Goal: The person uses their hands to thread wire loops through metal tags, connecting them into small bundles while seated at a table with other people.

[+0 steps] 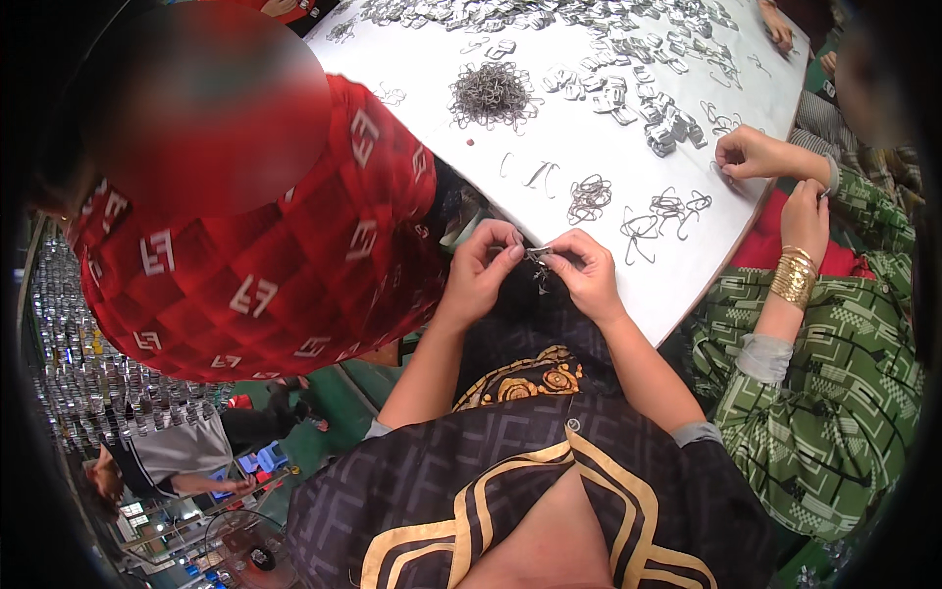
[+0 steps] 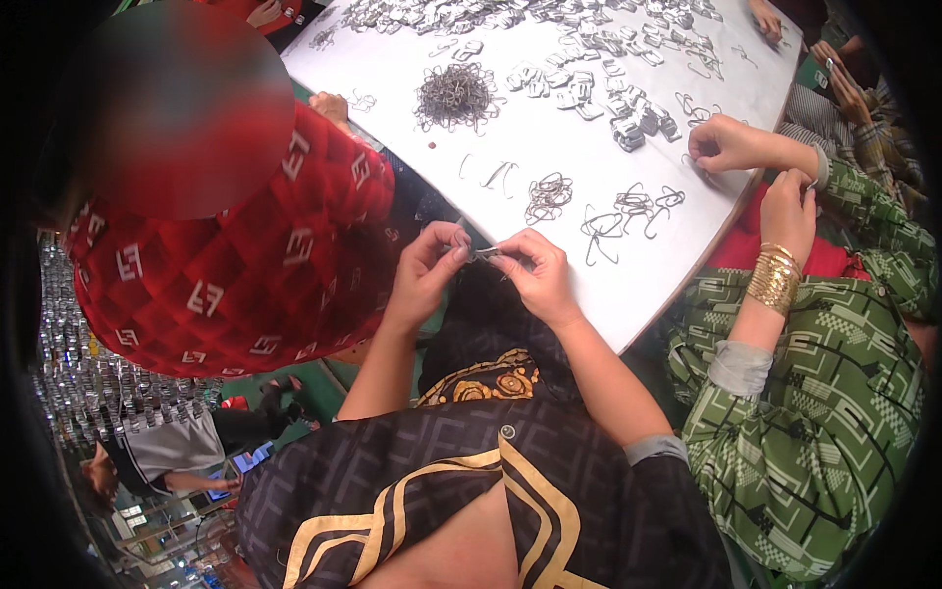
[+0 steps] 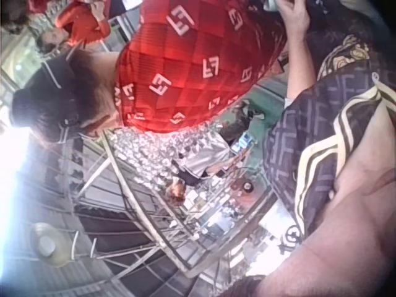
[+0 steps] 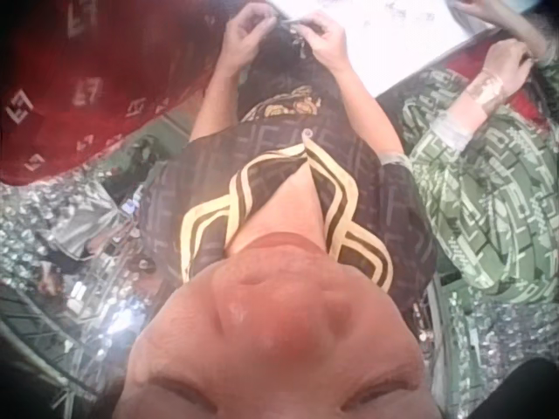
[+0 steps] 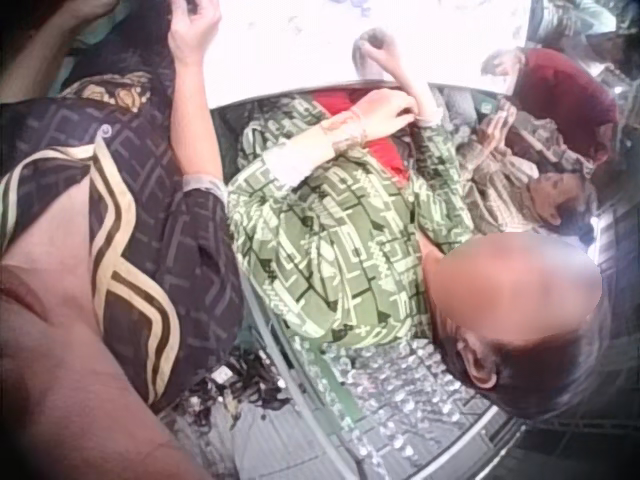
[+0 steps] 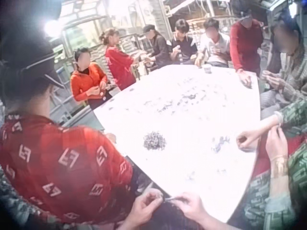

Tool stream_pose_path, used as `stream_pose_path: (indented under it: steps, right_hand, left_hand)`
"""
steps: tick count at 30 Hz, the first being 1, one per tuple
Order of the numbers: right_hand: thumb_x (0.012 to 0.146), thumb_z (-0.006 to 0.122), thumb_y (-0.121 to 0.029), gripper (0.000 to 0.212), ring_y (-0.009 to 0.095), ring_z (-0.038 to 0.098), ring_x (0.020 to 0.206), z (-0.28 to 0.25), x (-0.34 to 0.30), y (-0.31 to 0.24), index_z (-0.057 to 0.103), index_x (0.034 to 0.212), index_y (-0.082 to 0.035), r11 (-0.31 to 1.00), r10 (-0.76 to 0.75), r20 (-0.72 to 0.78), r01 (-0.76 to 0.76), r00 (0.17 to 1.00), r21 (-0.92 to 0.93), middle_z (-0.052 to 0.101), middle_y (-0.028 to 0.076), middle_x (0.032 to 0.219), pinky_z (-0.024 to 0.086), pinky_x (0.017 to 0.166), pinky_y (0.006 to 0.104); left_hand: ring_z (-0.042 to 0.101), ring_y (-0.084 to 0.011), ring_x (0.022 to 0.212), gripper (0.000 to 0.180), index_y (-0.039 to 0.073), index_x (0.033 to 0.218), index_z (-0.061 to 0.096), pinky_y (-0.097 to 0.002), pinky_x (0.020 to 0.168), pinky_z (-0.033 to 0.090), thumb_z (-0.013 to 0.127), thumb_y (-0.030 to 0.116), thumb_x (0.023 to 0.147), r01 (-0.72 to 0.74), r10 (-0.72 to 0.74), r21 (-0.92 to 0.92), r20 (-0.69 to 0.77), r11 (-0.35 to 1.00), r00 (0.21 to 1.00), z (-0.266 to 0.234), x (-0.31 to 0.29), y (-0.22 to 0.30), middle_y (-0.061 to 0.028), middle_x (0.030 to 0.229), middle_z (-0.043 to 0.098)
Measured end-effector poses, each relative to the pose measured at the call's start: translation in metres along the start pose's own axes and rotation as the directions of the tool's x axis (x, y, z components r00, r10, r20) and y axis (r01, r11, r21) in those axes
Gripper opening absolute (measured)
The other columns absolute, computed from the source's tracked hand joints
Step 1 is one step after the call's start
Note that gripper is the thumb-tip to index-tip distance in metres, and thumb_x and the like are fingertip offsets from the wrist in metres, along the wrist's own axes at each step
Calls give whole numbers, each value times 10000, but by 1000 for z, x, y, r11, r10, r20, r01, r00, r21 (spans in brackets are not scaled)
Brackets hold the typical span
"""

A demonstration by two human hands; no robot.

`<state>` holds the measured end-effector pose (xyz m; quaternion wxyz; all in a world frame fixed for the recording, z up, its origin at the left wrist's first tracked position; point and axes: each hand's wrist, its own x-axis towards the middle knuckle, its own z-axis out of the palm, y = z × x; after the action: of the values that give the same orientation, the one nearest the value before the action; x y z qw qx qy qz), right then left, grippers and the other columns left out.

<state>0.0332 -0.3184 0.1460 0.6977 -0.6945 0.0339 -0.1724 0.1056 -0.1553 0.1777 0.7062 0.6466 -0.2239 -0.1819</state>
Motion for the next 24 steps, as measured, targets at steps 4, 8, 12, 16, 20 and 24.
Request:
stream_pose_path:
  steps: [4, 8, 12, 16, 20, 24]
  right_hand:
    - [794, 684, -25, 77, 123, 580, 727, -2, 1, 4, 668, 853, 23, 1000, -7, -4, 7, 1000, -1, 618, 58, 801, 458, 662, 242]
    - [795, 685, -33, 79, 126, 580, 728, 1, -1, 2, 670, 851, 21, 1000, -10, -11, 10, 1000, -6, 618, 57, 792, 457, 667, 243]
    - [799, 687, -43, 75, 127, 579, 731, 5, -3, -3, 674, 846, 14, 1000, -16, 2, 16, 1000, 4, 618, 54, 781, 456, 677, 250]
    - [801, 692, -56, 72, 131, 581, 744, 1, 1, -18, 681, 843, 2, 996, -65, 23, 66, 998, -67, 622, 53, 780, 456, 695, 257]
    - [832, 686, -144, 154, 162, 611, 732, -23, 37, -18, 693, 885, 0, 957, -58, -312, -36, 948, -287, 657, 93, 824, 477, 689, 283]
    - [835, 677, -251, 350, 307, 604, 869, -98, 96, 6, 656, 1067, 10, 623, -236, -559, -318, 794, -715, 603, 194, 972, 481, 797, 384]
  left_hand:
    - [506, -50, 820, 91, 17, 976, 555, -205, 738, 426, 586, 72, 911, 48, -50, -38, -34, 998, 998, 10, -13, -9, 7, 922, 562]
    - [518, -47, 779, 92, 13, 980, 547, -204, 712, 441, 576, 75, 918, 4, 1, 62, -93, 998, 996, 16, -13, -17, 6, 877, 573]
    - [523, -55, 788, 66, 15, 962, 536, -212, 731, 442, 551, 73, 934, -37, 46, 53, -185, 998, 982, 25, -12, -14, -13, 888, 590]
    - [523, -68, 811, 34, 33, 952, 514, -221, 759, 434, 518, 67, 953, -78, 102, 126, -197, 989, 975, 27, -22, 3, -36, 944, 611]
    - [553, -94, 862, 25, 26, 959, 498, -231, 772, 442, 501, 51, 954, -97, 119, 122, -186, 988, 975, 22, -28, 5, -59, 947, 613]
    - [566, -113, 887, 17, 21, 953, 488, -251, 805, 455, 495, 36, 952, -107, 115, 54, -169, 993, 979, 16, -30, 5, -79, 949, 607]
